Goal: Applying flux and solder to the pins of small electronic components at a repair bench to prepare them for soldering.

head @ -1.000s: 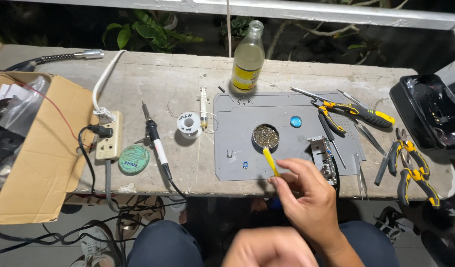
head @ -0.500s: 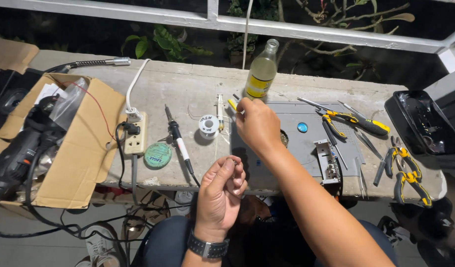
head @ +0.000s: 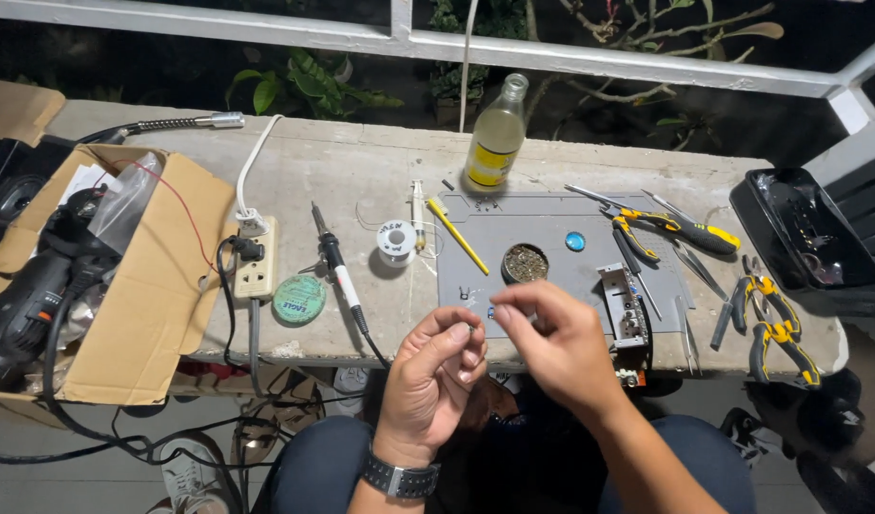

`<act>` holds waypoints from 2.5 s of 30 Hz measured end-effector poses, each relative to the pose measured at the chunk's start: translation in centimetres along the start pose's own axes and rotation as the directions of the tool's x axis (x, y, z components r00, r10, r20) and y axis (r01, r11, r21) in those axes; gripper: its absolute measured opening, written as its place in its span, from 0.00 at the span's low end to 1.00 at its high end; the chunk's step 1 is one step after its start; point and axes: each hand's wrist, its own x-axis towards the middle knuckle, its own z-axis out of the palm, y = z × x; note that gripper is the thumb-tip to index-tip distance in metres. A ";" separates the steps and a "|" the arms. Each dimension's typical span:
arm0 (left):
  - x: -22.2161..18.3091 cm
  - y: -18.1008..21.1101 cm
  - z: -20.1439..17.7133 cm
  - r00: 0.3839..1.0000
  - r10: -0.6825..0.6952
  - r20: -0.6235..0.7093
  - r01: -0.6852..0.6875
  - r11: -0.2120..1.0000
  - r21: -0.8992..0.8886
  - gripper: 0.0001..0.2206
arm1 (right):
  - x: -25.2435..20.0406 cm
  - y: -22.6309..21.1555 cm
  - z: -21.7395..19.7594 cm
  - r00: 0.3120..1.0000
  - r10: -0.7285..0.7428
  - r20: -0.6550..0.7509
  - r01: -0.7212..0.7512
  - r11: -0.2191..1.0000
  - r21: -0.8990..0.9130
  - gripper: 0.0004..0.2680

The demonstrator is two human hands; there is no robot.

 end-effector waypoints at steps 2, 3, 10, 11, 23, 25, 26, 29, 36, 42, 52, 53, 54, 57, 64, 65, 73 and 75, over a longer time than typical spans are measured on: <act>0.0 -1.0 0.3 0.996 -0.073 0.045 0.072 0.997 0.019 0.05 | -2.7 0.2 -1.1 0.998 -0.056 -0.037 0.061 0.987 0.148 0.03; -0.1 -1.4 0.4 0.996 -0.079 0.046 0.078 0.997 0.022 0.05 | -3.3 0.5 -1.3 0.998 -0.053 -0.042 0.058 0.987 0.148 0.03; 0.1 -4.9 0.3 0.981 -0.195 0.007 0.193 0.974 0.121 0.05 | -6.1 3.3 -2.2 0.985 -0.048 -0.165 0.100 0.943 0.318 0.05; 0.2 -5.3 0.3 0.980 -0.197 -0.006 0.196 0.969 0.148 0.05 | -6.2 3.8 -2.3 0.985 -0.041 -0.168 0.096 0.936 0.339 0.05; 0.6 -7.9 0.6 0.972 -0.229 -0.046 0.232 0.969 0.084 0.05 | -6.8 5.6 -3.6 0.993 -0.014 -0.121 0.059 0.923 0.380 0.05; 0.5 -7.8 0.5 0.973 -0.227 -0.048 0.231 0.969 0.085 0.05 | -6.7 5.5 -3.5 0.994 -0.010 -0.111 0.053 0.919 0.390 0.05; 0.5 -7.8 0.4 0.973 -0.227 -0.049 0.231 0.969 0.084 0.05 | -6.8 5.4 -3.5 0.995 -0.006 -0.102 0.046 0.916 0.398 0.05; 0.6 -8.1 -0.4 0.975 -0.202 -0.092 0.209 0.974 0.085 0.02 | -7.1 5.9 -2.9 0.995 0.016 -0.100 0.027 0.909 0.415 0.06; 0.4 -7.3 0.6 0.980 -0.160 -0.121 0.181 0.965 0.189 0.04 | -7.0 6.0 -2.5 0.993 0.000 -0.116 0.054 0.888 0.457 0.06; 0.3 -6.6 1.0 0.989 -0.116 -0.097 0.139 0.949 0.283 0.07 | -7.0 6.3 -2.2 0.992 0.008 -0.124 0.056 0.863 0.501 0.07; 0.2 -5.9 1.7 0.989 -0.076 -0.125 0.122 0.898 0.422 0.06 | -7.0 6.7 -2.2 0.993 0.028 -0.119 0.034 0.873 0.487 0.05; 0.2 -5.8 1.7 0.992 -0.050 -0.119 0.099 0.884 0.457 0.07 | -7.0 6.7 -2.3 0.991 0.027 -0.130 0.036 0.887 0.461 0.05; 0.2 -5.6 2.0 0.992 -0.050 -0.119 0.100 0.884 0.457 0.07 | -7.0 6.8 -2.3 0.991 0.028 -0.130 0.036 0.887 0.461 0.05; 0.0 -5.3 2.6 0.990 -0.053 -0.133 0.106 0.895 0.434 0.07 | -7.1 6.9 -2.3 0.991 0.054 -0.126 0.011 0.884 0.468 0.06; 0.1 -5.3 2.4 0.990 -0.044 -0.133 0.099 0.894 0.438 0.06 | -6.8 6.0 -2.5 0.994 0.029 -0.109 0.019 0.908 0.418 0.03; 0.1 -5.3 2.2 0.988 -0.046 -0.146 0.108 0.887 0.450 0.06 | -6.7 5.9 -2.5 0.994 0.020 -0.110 0.026 0.914 0.405 0.03; -0.4 -3.4 2.9 0.986 0.147 -0.084 -0.020 0.592 0.806 0.13 | -7.0 6.2 -2.0 0.973 0.213 -0.091 -0.135 0.841 0.525 0.04; -0.4 -3.3 2.6 0.983 0.179 -0.028 -0.068 0.508 0.859 0.21 | -6.9 6.3 -1.9 0.969 0.227 -0.097 -0.143 0.835 0.531 0.04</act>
